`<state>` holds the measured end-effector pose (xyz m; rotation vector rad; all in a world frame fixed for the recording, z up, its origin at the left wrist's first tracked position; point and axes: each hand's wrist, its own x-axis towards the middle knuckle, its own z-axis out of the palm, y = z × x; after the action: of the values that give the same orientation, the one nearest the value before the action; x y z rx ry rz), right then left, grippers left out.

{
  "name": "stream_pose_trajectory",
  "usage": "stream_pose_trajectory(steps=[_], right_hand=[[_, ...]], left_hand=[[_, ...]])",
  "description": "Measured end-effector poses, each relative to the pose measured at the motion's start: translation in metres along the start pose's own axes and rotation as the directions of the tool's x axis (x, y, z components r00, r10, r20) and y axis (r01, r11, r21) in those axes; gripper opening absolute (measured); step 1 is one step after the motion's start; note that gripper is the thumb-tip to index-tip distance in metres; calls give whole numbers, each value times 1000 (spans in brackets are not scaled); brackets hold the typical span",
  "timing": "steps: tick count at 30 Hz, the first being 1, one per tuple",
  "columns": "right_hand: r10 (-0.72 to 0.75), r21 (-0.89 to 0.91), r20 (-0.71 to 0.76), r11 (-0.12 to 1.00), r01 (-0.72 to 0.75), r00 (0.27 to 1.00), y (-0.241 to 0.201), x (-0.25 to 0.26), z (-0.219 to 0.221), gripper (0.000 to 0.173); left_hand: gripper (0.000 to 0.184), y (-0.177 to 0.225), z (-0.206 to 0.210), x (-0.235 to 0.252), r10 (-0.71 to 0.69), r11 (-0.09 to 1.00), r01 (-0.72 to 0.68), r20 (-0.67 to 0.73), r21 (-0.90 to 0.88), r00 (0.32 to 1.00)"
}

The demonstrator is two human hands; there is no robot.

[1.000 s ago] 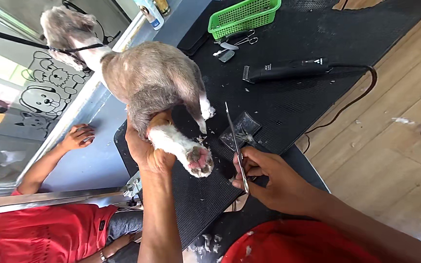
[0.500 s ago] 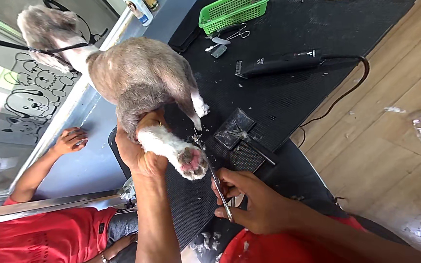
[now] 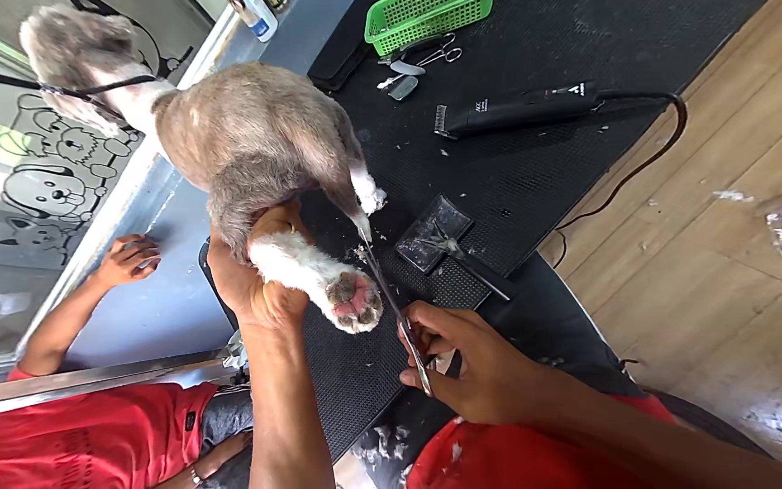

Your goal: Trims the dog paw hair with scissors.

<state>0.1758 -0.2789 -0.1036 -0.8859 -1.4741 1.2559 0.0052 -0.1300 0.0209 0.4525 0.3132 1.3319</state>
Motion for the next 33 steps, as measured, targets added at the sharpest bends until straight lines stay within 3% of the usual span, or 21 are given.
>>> stream_pose_trajectory(steps=[5, 8, 9, 11, 12, 14, 15, 16, 17, 18, 20, 21, 23, 25, 27, 28, 31, 33], right_hand=[[79, -36, -25, 996, -80, 997, 0, 1, 0, 23], [154, 151, -65, 978, -143, 986, -2, 2, -14, 38], [167, 213, -98, 967, -143, 981, -4, 2, -21, 37], [116, 203, -174, 976, -79, 978, -2, 1, -39, 23], [49, 166, -193, 986, -16, 980, 1, 1, -50, 17], [-48, 120, -211, 990, 75, 976, 3, 2, -70, 10], [-59, 75, -212, 994, 77, 976, 1, 3, -80, 9], [-45, 4, -226, 999, 47, 973, -2, 5, -87, 12], [-23, -94, -257, 996, -1, 966, -4, 7, -92, 15], [-15, -205, -298, 978, -48, 955, -5, 11, -97, 12], [-45, -469, -356, 873, -136, 934, 5, 19, -105, 21], [-46, -582, -353, 793, -182, 934, 11, 24, -109, 34], [-1, -714, -319, 658, -240, 948, 22, 34, -109, 51], [73, -771, -271, 581, -262, 960, 29, 41, -103, 54], [80, -820, -246, 514, -251, 966, 38, 46, -96, 49], [49, -835, -243, 497, -235, 969, 42, 46, -92, 48], [-77, -852, -252, 490, -184, 965, 50, 45, -87, 51], [-45, -816, -280, 537, -213, 959, 43, 44, -86, 52]], left_hand=[[57, 10, -8, 5, -88, 995, 88, 7, -47, 996], [47, 31, -27, 9, -186, 973, 172, 80, 157, 979], [40, 41, -37, 12, -183, 938, 151, 78, 313, 980], [25, 65, -60, 14, -110, 762, 49, 54, 646, 992], [26, 75, -71, 15, -54, 659, 1, 47, 752, 997], [32, 92, -85, 14, 61, 500, -82, 59, 862, 996], [24, 96, -87, 10, 154, 443, -121, 57, 888, 986], [18, 96, -87, 2, 292, 374, -174, 62, 911, 954], [18, 92, -89, -9, 464, 279, -255, 102, 926, 880], [16, 81, -89, -22, 621, 165, -363, 190, 917, 760], [13, 42, -83, -51, 732, -79, -528, 409, 845, 545], [11, 16, -76, -62, 703, -121, -541, 457, 832, 545], [16, -36, -66, -70, 601, -24, -419, 348, 908, 720], [31, -71, -70, -56, 509, 177, -218, 100, 960, 855], [57, -84, -79, -31, 399, 388, -77, -92, 918, 912], [58, -86, -82, -18, 362, 489, -66, -133, 870, 923], [41, -76, -88, 20, 255, 725, -88, -148, 683, 955], [28, -71, -101, 45, 207, 822, -82, -162, 564, 965]])
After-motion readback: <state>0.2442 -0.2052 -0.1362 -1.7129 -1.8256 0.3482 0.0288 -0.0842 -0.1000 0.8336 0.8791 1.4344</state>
